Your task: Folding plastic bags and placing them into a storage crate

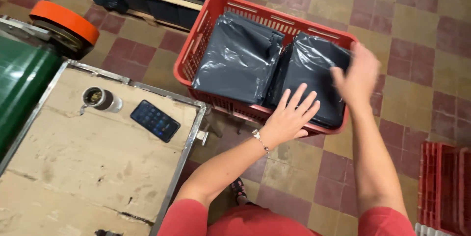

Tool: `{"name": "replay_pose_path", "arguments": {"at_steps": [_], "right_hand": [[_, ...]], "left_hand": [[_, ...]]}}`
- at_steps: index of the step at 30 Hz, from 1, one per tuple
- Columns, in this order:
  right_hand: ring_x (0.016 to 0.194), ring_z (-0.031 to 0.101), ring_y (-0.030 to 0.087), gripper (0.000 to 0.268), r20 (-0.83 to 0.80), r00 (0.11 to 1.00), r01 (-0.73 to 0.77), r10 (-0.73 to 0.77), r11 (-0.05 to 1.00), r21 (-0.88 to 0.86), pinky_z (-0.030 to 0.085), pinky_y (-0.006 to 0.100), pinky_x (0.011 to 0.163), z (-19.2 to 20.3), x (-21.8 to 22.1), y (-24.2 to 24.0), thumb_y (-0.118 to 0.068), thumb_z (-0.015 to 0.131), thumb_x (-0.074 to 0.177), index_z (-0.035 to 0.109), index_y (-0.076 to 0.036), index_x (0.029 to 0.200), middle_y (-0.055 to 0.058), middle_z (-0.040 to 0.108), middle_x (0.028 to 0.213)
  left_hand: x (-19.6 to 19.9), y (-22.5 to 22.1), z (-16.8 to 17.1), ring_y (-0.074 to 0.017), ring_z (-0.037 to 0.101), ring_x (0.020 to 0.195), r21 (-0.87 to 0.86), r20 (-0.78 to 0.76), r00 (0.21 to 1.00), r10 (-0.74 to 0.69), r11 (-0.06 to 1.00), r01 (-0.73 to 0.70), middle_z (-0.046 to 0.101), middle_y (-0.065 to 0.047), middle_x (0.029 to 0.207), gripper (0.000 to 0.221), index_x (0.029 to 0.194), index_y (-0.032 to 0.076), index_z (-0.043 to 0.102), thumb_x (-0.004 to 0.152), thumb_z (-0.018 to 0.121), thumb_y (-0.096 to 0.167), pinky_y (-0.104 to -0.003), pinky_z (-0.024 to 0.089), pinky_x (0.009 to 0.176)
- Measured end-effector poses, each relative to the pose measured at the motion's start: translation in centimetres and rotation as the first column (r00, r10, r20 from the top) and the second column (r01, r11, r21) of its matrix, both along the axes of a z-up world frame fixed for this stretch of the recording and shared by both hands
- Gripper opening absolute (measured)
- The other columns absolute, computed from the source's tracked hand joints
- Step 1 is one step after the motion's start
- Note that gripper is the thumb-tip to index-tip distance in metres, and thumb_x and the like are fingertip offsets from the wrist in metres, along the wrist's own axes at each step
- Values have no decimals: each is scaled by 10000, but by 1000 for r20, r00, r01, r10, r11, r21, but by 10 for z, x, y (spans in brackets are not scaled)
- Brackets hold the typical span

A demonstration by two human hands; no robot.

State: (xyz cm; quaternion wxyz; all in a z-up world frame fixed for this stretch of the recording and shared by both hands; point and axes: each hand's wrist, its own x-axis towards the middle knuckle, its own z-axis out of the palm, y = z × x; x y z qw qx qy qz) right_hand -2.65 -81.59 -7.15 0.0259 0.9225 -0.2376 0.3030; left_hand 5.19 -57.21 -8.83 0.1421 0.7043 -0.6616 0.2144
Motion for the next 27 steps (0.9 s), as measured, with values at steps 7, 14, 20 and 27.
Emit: {"name": "replay_pose_path", "arguments": {"at_steps": [7, 14, 20, 27], "right_hand": [[1556, 65, 510, 1031, -501, 842, -26, 201, 942, 335, 96, 797, 1155, -66, 89, -24, -778, 709, 697, 435, -328, 1583, 99, 260, 1707], [1572, 27, 483, 1027, -463, 835, -62, 297, 887, 458, -27, 795, 1154, -89, 94, -28, -718, 706, 723, 343, -378, 1621, 99, 227, 1721], [1549, 18, 521, 1049, -443, 823, -151, 355, 889, 432, -37, 804, 1099, -93, 97, -27, -762, 634, 716, 298, -371, 1629, 128, 184, 1724], [1564, -75, 463, 1068, -539, 782, -23, 315, 878, 479, -88, 774, 1099, -74, 106, -15, -751, 611, 676, 319, -321, 1609, 135, 135, 1735]], "left_hand": [[-7, -11, -41, -529, 184, 1539, 307, -145, 988, 60, 952, -13, 316, -176, 1656, 1113, 1559, 258, 400, 641, 891, 651, -785, 220, 1153], [0, -17, -45, -557, 44, 1551, 516, -302, 948, 99, 854, 75, 155, -203, 1706, 1051, 1594, 245, 349, 746, 833, 633, -778, 184, 1161], [-2, -36, -75, -582, 85, 1532, 540, -358, 922, 145, 838, 78, 186, -187, 1687, 1055, 1554, 262, 404, 714, 786, 773, -816, 220, 1100], [4, -26, -54, -481, 76, 1542, 636, -318, 935, 156, 767, 88, 209, -114, 1668, 918, 1542, 310, 405, 822, 655, 821, -811, 214, 1104]]}}
